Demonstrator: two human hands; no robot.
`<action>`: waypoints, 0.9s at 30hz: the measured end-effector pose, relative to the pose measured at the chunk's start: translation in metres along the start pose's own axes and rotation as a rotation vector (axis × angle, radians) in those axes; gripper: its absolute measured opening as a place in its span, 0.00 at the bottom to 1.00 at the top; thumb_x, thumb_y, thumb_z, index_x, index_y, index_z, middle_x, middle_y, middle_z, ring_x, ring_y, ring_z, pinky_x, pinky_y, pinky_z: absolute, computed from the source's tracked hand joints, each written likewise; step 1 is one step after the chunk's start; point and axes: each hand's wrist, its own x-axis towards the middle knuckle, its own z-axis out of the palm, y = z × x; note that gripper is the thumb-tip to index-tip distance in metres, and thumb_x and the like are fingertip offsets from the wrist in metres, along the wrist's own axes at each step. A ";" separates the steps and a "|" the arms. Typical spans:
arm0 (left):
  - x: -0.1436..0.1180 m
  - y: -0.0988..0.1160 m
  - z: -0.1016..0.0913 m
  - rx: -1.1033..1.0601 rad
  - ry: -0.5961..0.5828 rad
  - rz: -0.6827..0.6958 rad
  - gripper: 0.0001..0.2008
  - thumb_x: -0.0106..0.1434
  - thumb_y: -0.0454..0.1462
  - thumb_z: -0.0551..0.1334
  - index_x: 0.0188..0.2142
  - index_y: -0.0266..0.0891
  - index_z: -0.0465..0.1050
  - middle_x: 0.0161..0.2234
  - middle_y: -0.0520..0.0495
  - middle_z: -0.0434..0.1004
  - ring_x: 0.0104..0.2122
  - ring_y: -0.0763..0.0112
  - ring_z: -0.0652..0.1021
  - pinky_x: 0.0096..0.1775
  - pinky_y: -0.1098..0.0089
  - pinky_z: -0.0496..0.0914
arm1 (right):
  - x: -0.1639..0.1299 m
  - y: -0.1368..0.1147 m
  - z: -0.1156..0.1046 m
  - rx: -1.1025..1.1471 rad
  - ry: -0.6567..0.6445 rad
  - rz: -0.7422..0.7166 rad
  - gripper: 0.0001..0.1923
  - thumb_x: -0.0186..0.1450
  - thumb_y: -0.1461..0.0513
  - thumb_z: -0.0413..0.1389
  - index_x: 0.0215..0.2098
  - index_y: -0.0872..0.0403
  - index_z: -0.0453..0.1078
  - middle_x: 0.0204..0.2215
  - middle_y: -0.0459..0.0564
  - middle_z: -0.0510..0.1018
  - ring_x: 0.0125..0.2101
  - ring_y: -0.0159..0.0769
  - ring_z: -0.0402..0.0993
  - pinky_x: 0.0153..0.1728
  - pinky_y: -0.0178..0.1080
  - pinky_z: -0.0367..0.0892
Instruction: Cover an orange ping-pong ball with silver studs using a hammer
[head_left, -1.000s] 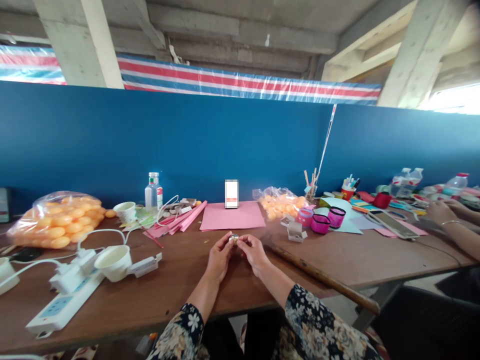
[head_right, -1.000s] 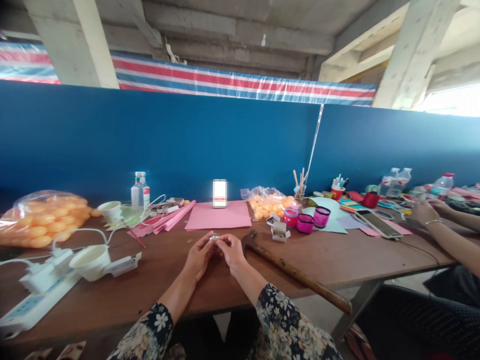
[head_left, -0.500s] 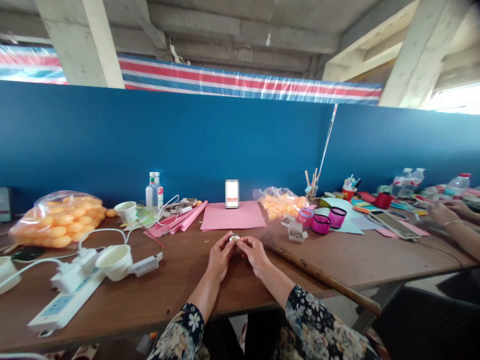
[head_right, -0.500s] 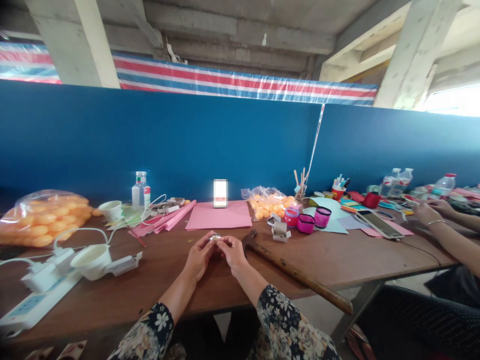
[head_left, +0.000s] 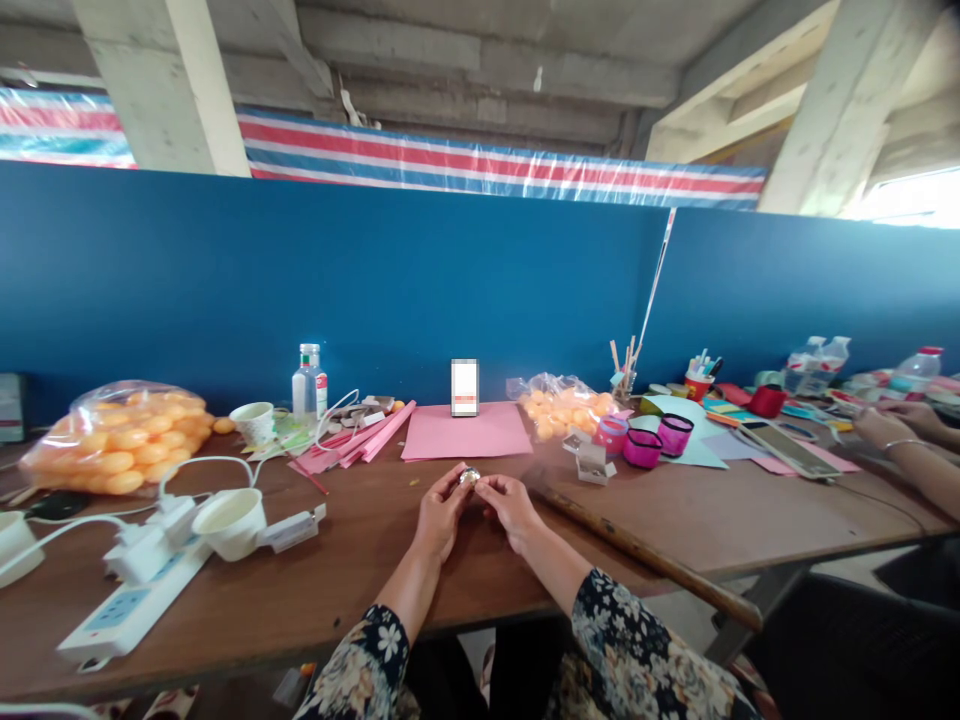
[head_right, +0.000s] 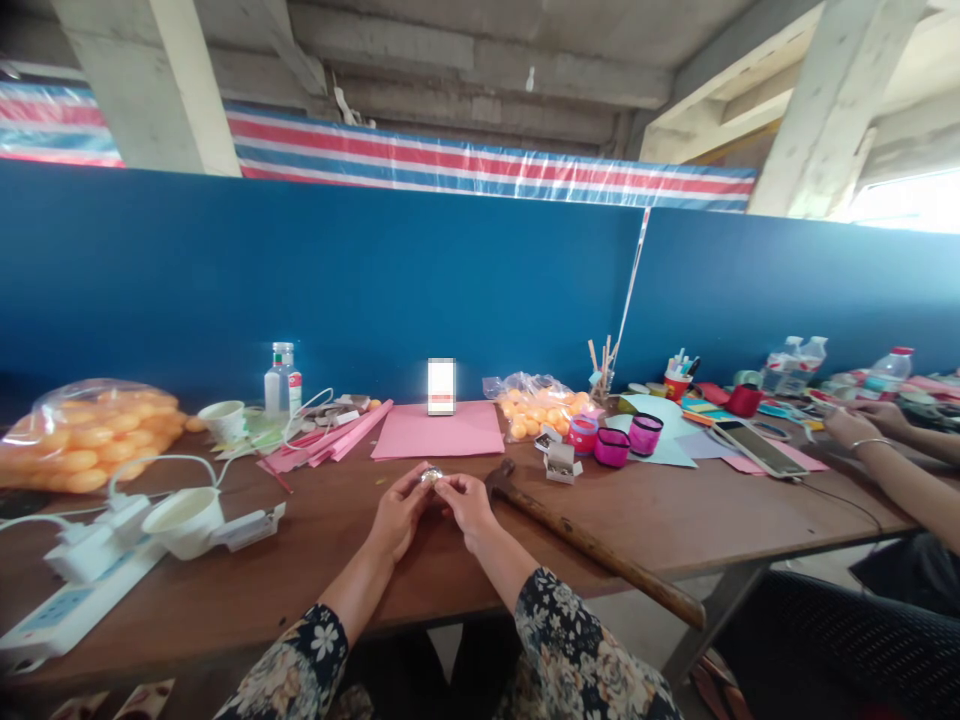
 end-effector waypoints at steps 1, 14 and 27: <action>0.000 0.000 0.000 0.004 -0.001 0.003 0.21 0.44 0.35 0.68 0.40 0.36 0.72 0.35 0.45 0.78 0.36 0.67 0.76 0.45 0.64 0.66 | 0.000 0.000 0.000 0.002 0.000 0.006 0.14 0.48 0.54 0.60 0.25 0.57 0.69 0.21 0.44 0.72 0.21 0.26 0.64 0.20 0.29 0.60; 0.001 -0.003 -0.002 0.059 -0.014 0.027 0.21 0.45 0.36 0.67 0.42 0.36 0.72 0.37 0.44 0.78 0.36 0.66 0.76 0.43 0.65 0.67 | -0.002 -0.001 -0.001 0.040 -0.006 0.028 0.15 0.47 0.54 0.61 0.25 0.57 0.68 0.22 0.45 0.72 0.25 0.28 0.68 0.23 0.29 0.63; 0.003 -0.006 -0.005 0.097 -0.019 0.050 0.22 0.45 0.38 0.67 0.42 0.36 0.71 0.36 0.44 0.78 0.36 0.66 0.76 0.44 0.63 0.67 | -0.003 0.001 0.002 0.057 0.024 0.007 0.15 0.46 0.54 0.62 0.24 0.57 0.69 0.22 0.46 0.73 0.24 0.29 0.69 0.23 0.31 0.64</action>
